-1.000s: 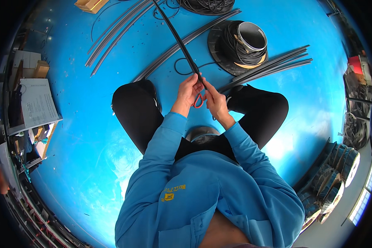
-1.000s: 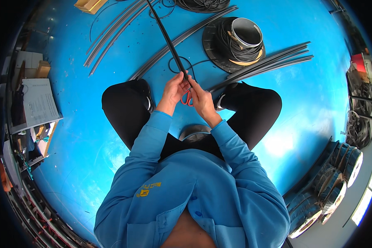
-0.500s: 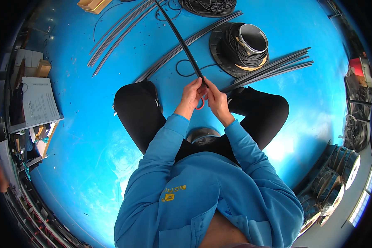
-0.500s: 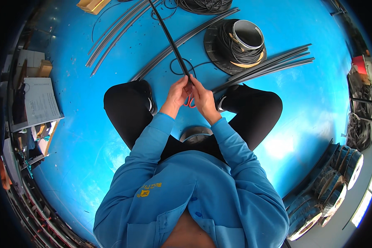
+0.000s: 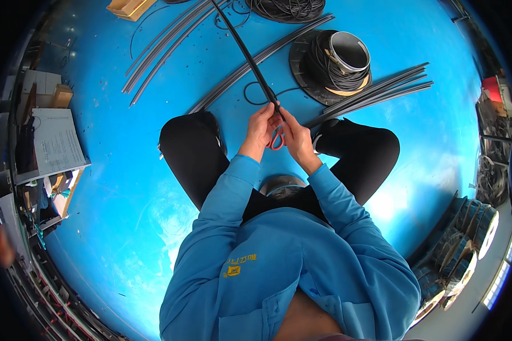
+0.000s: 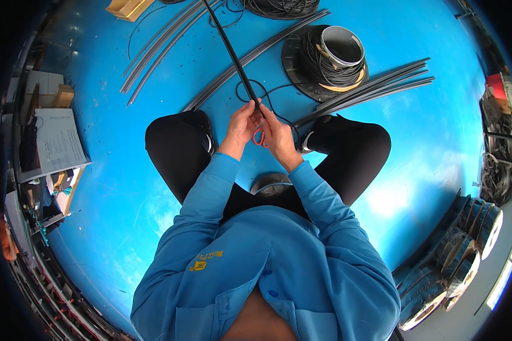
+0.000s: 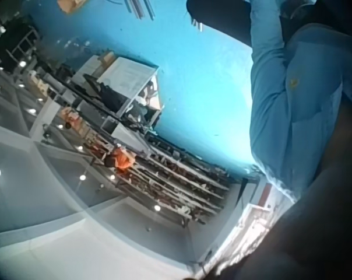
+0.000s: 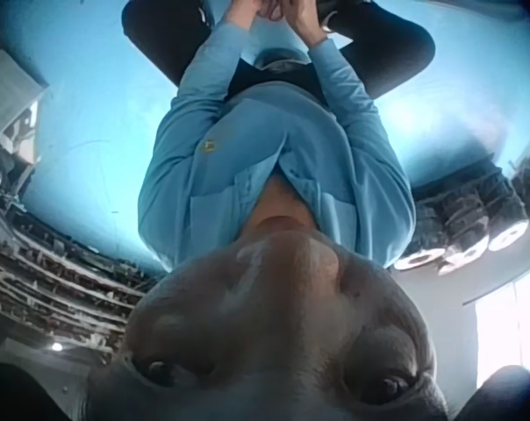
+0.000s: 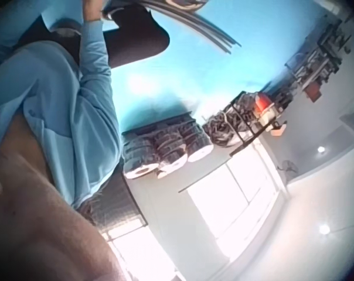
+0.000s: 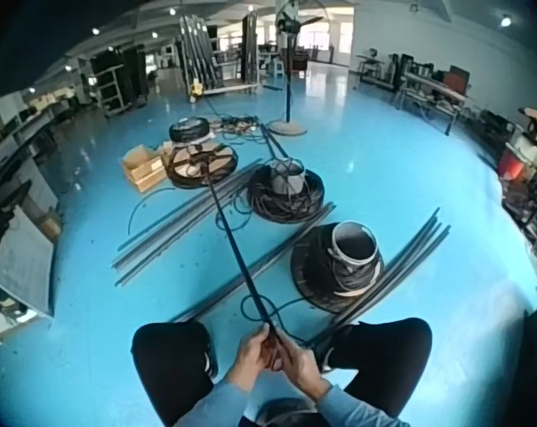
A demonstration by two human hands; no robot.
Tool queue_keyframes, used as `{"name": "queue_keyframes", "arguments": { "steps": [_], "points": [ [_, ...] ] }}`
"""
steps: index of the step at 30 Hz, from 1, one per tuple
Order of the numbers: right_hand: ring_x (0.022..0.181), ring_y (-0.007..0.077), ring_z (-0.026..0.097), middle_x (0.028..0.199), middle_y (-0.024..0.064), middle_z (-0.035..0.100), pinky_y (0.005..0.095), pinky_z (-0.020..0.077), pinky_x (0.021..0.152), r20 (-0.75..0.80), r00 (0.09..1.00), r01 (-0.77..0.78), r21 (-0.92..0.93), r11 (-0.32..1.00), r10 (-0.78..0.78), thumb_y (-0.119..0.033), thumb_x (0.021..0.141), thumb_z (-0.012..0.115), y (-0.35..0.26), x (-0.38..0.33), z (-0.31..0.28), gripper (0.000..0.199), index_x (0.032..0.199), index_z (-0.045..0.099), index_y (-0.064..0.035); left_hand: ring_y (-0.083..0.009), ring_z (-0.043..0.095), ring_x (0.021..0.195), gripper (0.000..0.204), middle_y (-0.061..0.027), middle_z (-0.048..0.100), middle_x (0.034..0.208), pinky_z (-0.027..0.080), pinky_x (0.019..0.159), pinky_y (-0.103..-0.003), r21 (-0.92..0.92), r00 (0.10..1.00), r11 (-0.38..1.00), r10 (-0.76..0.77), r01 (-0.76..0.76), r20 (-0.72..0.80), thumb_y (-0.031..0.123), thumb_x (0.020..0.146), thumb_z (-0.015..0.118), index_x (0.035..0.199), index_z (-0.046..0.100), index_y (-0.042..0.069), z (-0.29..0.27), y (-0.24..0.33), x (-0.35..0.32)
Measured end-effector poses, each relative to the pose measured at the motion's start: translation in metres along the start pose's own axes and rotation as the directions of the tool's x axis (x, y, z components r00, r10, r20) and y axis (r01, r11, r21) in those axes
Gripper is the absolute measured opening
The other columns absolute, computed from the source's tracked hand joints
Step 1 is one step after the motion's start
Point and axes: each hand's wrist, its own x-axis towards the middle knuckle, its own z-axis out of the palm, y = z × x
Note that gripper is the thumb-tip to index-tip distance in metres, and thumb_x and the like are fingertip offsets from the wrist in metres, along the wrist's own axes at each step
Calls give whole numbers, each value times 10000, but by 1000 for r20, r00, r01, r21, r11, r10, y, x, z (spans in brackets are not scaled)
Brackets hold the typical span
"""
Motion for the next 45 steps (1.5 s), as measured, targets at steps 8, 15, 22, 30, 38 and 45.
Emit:
{"name": "queue_keyframes", "arguments": {
  "steps": [8, 15, 22, 30, 38, 45],
  "points": [
    [549, 149, 529, 721, 87, 620, 258, 430, 508, -112, 991, 82, 70, 994, -74, -26, 845, 503, 10, 0, -1, 389, 1232, 498, -64, -124, 581, 655, 206, -86, 630, 819, 478, 590, -220, 34, 999, 999, -37, 37, -3, 160, 861, 581, 994, 600, 3, 5, -8, -6],
    [550, 130, 516, 706, 78, 612, 249, 421, 500, -30, 999, -28, 93, 995, 31, -20, 835, 520, 6, -5, -2, 363, 1197, 530, -47, -119, 580, 634, 195, -84, 632, 800, 483, 586, -216, 30, 999, 999, -14, 15, -36, 152, 859, 582, 988, 601, 7, 6, 1, -8],
    [518, 122, 489, 662, 72, 596, 244, 407, 484, -146, 989, -25, 50, 998, 32, -16, 805, 554, 8, -1, -1, 370, 1174, 550, -45, -121, 580, 633, 191, -90, 633, 792, 484, 592, -217, 20, 999, 1000, -6, 7, -35, 145, 855, 587, 988, 600, 8, 8, -1, -7],
    [513, 122, 494, 656, 69, 597, 237, 404, 476, -93, 995, -42, -21, 999, 40, -10, 784, 575, 4, -17, -6, 370, 1153, 561, -33, -121, 578, 646, 183, -93, 631, 790, 480, 602, -212, 34, 998, 999, 20, -18, -54, 144, 857, 585, 977, 600, 7, 10, -1, -4],
    [529, 128, 533, 722, 75, 617, 217, 415, 476, -239, 951, 142, -229, 963, -197, 1, 815, 558, 7, -6, -1, 347, 1162, 545, 0, -131, 578, 664, 188, -101, 628, 795, 475, 605, -219, 66, 998, 996, -52, 54, -36, 141, 857, 584, 972, 596, -7, 10, -19, -6],
    [495, 158, 529, 642, 93, 597, 261, 416, 465, -55, 997, -43, 92, 995, 48, -5, 797, 557, 9, -19, -11, 402, 1194, 529, -55, -132, 582, 661, 181, -104, 628, 795, 479, 604, -211, 45, 1000, 999, 2, -2, 10, 141, 858, 582, 961, 594, -7, 5, -10, 0]
  ]
}}
